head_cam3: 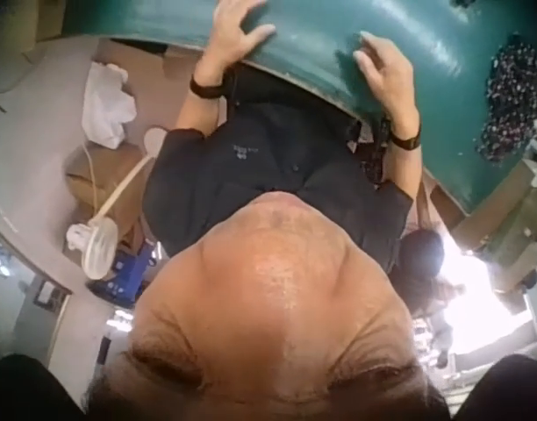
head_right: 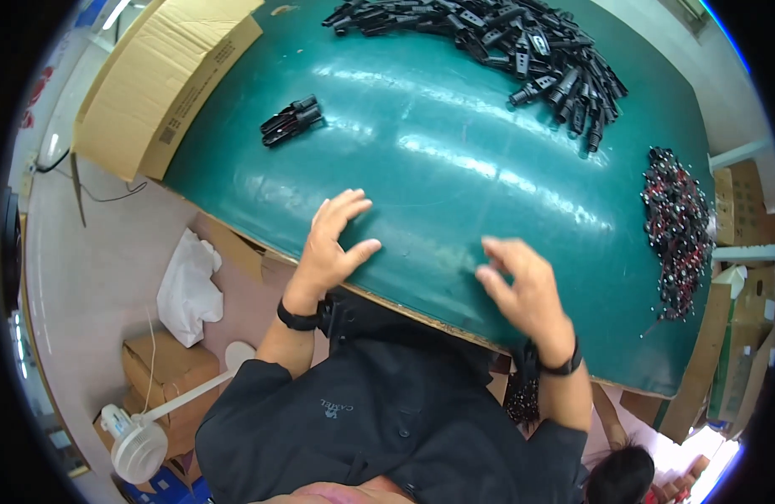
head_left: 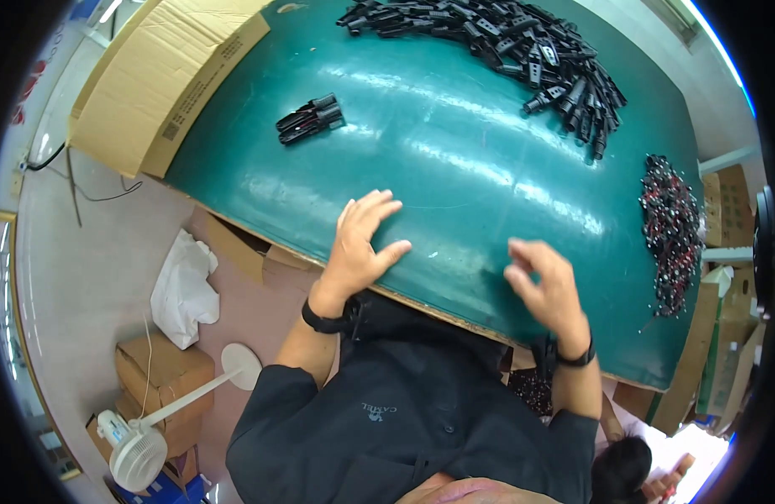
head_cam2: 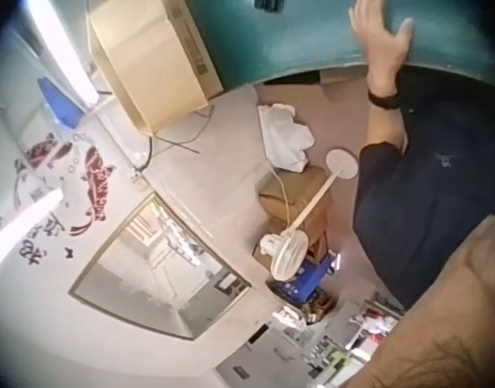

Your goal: The person moves plastic housings from a box to the table, then picks up a housing and a wire assembly to insert the wire into the housing. They fit a cap onto the end, press the components together, and place the assembled unit onto the table.

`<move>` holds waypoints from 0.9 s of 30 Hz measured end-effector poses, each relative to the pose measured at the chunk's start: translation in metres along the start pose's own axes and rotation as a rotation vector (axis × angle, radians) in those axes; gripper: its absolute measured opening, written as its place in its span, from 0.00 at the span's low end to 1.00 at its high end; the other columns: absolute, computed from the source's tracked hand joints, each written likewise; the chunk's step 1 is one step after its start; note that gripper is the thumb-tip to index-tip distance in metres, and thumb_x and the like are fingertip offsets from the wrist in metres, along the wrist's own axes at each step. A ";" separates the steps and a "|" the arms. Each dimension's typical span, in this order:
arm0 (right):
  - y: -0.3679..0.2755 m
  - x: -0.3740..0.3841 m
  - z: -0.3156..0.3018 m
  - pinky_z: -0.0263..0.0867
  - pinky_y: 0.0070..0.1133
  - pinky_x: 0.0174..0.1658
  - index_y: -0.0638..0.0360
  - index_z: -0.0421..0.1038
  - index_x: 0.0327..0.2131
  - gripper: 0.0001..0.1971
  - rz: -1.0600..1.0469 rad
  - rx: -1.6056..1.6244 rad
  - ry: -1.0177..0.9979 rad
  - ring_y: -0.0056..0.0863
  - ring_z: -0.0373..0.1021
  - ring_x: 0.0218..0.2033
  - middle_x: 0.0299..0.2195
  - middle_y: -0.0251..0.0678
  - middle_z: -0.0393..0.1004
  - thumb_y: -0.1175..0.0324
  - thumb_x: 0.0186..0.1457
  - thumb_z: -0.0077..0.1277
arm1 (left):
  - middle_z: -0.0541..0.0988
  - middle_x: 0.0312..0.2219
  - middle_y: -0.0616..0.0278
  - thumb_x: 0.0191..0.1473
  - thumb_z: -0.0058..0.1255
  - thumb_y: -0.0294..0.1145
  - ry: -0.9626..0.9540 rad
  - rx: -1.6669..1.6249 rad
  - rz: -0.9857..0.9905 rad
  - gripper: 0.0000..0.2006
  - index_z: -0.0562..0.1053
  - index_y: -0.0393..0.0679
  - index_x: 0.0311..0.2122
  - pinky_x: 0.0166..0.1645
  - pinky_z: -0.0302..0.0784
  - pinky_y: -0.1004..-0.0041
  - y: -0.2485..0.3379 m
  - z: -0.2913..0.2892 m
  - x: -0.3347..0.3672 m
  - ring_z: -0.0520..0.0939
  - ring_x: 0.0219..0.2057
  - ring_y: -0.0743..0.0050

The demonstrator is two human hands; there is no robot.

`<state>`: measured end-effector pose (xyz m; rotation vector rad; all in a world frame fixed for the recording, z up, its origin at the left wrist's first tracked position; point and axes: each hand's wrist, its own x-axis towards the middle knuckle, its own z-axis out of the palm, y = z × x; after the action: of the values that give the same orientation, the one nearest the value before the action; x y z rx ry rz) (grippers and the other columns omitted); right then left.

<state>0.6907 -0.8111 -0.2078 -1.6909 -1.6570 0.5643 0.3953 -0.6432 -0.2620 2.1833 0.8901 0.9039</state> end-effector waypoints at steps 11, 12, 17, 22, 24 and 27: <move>0.142 0.207 -0.045 0.75 0.35 0.49 0.52 0.75 0.53 0.20 -0.188 -0.711 0.391 0.45 0.76 0.47 0.53 0.41 0.74 0.77 0.57 0.50 | 0.81 0.53 0.53 0.49 0.68 0.35 -0.050 0.192 0.046 0.24 0.78 0.41 0.52 0.67 0.64 0.51 0.010 0.015 -0.004 0.76 0.60 0.50; 0.143 0.210 -0.043 0.75 0.35 0.48 0.53 0.76 0.51 0.19 -0.189 -0.765 0.379 0.45 0.76 0.47 0.51 0.41 0.74 0.77 0.55 0.49 | 0.81 0.53 0.53 0.49 0.68 0.35 -0.072 0.169 0.092 0.24 0.78 0.41 0.52 0.67 0.64 0.51 0.009 0.018 -0.003 0.76 0.60 0.50; 0.149 0.228 -0.025 0.75 0.37 0.41 0.54 0.73 0.41 0.11 -0.077 -0.930 0.236 0.41 0.76 0.42 0.43 0.39 0.72 0.74 0.52 0.53 | 0.81 0.52 0.54 0.49 0.68 0.36 -0.054 0.188 0.062 0.23 0.78 0.41 0.50 0.67 0.63 0.51 0.008 0.018 -0.005 0.77 0.59 0.52; 0.109 0.172 -0.015 0.75 0.33 0.40 0.55 0.75 0.41 0.11 -0.279 -0.692 0.266 0.42 0.77 0.41 0.44 0.39 0.74 0.75 0.52 0.56 | 0.81 0.52 0.53 0.49 0.68 0.33 -0.097 0.171 0.069 0.25 0.77 0.41 0.53 0.67 0.64 0.54 0.007 0.013 -0.002 0.77 0.60 0.50; 0.074 0.136 -0.010 0.76 0.31 0.41 0.55 0.75 0.43 0.13 -0.280 -0.457 0.318 0.40 0.77 0.41 0.45 0.39 0.75 0.76 0.52 0.58 | 0.81 0.52 0.52 0.49 0.67 0.31 -0.124 0.177 0.075 0.26 0.76 0.40 0.55 0.67 0.65 0.55 0.014 0.012 -0.002 0.76 0.60 0.49; 0.030 0.081 -0.001 0.76 0.28 0.42 0.57 0.75 0.47 0.17 -0.210 -0.049 0.352 0.36 0.78 0.42 0.45 0.39 0.76 0.77 0.53 0.61 | 0.79 0.53 0.50 0.50 0.68 0.30 -0.174 -0.144 -0.062 0.31 0.72 0.39 0.60 0.65 0.68 0.56 0.050 0.023 0.013 0.77 0.59 0.47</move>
<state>0.7195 -0.7300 -0.2164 -1.5227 -1.5715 0.1168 0.4375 -0.6688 -0.2340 2.0631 0.7799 0.7134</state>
